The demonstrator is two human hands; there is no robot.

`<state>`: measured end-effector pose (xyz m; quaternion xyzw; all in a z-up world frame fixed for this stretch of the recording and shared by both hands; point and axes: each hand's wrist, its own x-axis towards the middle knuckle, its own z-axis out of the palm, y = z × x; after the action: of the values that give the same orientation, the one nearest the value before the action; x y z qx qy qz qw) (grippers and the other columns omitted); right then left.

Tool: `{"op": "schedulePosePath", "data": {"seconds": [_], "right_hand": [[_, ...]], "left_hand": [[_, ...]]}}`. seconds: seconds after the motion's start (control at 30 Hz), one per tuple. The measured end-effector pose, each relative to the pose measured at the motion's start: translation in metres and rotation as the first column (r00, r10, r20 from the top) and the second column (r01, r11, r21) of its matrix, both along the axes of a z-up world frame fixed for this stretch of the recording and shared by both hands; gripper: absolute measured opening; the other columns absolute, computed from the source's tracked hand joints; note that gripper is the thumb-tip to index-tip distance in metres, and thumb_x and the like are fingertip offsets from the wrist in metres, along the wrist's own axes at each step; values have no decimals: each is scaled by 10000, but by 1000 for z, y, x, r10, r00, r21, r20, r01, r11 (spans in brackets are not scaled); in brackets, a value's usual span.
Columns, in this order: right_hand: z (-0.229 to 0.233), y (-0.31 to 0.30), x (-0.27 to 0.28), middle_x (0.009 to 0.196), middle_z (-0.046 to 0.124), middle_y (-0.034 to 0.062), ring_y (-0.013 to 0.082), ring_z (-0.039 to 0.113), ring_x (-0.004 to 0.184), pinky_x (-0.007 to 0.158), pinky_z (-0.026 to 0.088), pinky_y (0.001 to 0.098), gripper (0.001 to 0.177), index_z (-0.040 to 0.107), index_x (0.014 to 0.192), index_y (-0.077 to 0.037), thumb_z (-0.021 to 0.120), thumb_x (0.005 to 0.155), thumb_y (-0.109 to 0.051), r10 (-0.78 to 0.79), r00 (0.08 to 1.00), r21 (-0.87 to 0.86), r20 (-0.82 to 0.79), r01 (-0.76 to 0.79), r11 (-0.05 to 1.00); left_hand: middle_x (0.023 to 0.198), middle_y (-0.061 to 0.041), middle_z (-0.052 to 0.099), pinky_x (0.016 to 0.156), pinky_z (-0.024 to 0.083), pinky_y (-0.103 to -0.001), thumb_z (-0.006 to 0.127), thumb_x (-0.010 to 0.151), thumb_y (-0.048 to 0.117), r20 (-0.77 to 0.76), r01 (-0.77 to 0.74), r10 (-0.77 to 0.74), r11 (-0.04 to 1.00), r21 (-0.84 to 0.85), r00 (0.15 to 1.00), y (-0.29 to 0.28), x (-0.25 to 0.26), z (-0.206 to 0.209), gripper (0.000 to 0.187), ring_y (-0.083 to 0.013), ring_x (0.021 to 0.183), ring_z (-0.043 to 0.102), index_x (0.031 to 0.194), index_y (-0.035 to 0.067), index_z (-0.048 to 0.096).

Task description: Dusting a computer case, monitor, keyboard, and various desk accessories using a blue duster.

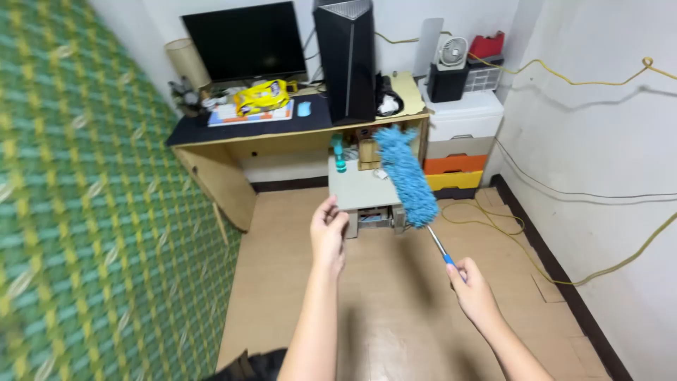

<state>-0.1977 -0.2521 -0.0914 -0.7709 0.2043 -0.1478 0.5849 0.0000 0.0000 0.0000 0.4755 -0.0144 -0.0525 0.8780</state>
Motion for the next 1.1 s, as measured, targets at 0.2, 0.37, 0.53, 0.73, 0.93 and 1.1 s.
{"op": "schedulePosePath", "data": {"seconds": [0.2, 0.37, 0.53, 0.73, 0.93, 1.1], "right_hand": [[32, -25, 73, 636, 496, 22, 127, 438, 597, 548, 399, 315, 278, 590, 936, -57, 633, 969, -331, -25, 997, -202, -72, 10, 979], [58, -72, 143, 646, 518, 48, 150, 464, 611, 573, 427, 332, 283, 600, 952, -57, 653, 957, -335, -47, 995, -264, -87, 22, 964], [98, -143, 221, 665, 546, 75, 171, 492, 618, 587, 438, 340, 270, 617, 997, -61, 652, 956, -325, -49, 999, -316, -25, 38, 948], [193, -215, 324, 804, 678, 139, 289, 657, 715, 652, 508, 384, 284, 640, 1132, -86, 643, 966, -317, 10, 988, -508, 151, 69, 859], [284, -223, 428, 898, 716, 183, 372, 698, 802, 694, 522, 443, 326, 635, 1278, -156, 616, 981, -291, 98, 976, -617, 195, 44, 786], [329, -205, 534, 935, 736, 156, 395, 695, 863, 700, 526, 499, 257, 670, 1198, -195, 604, 990, -331, 205, 955, -798, 216, 51, 600]], "left_hand": [[1015, -28, 622, 630, 447, -199, 686, 891, -6, -37, 65, -62, 994, 84, 997, -29, 72, 26, 469, -35, 793, 541, 1346, 52, 587], [820, -33, 623, 456, 327, -211, 605, 981, 157, -85, 91, -78, 983, 157, 993, -62, 140, 33, 330, -74, 593, 432, 1295, 59, 635], [908, -19, 675, 530, 401, -198, 571, 968, 97, -41, 34, -28, 987, 155, 999, -110, 224, 42, 297, -61, 685, 513, 1250, 68, 659], [1033, -10, 680, 625, 440, -219, 557, 957, 64, 28, -86, 82, 978, 192, 996, -164, 310, 89, 294, -71, 776, 563, 1220, 102, 682], [1176, 26, 671, 804, 474, -204, 535, 911, -3, 230, -261, 192, 910, 323, 954, -174, 382, 113, 366, -60, 986, 603, 1225, 98, 693], [1044, -23, 614, 786, 434, -209, 546, 921, -22, 356, -368, 254, 880, 300, 899, -172, 454, 131, 351, -97, 897, 521, 1227, 57, 700]]}}
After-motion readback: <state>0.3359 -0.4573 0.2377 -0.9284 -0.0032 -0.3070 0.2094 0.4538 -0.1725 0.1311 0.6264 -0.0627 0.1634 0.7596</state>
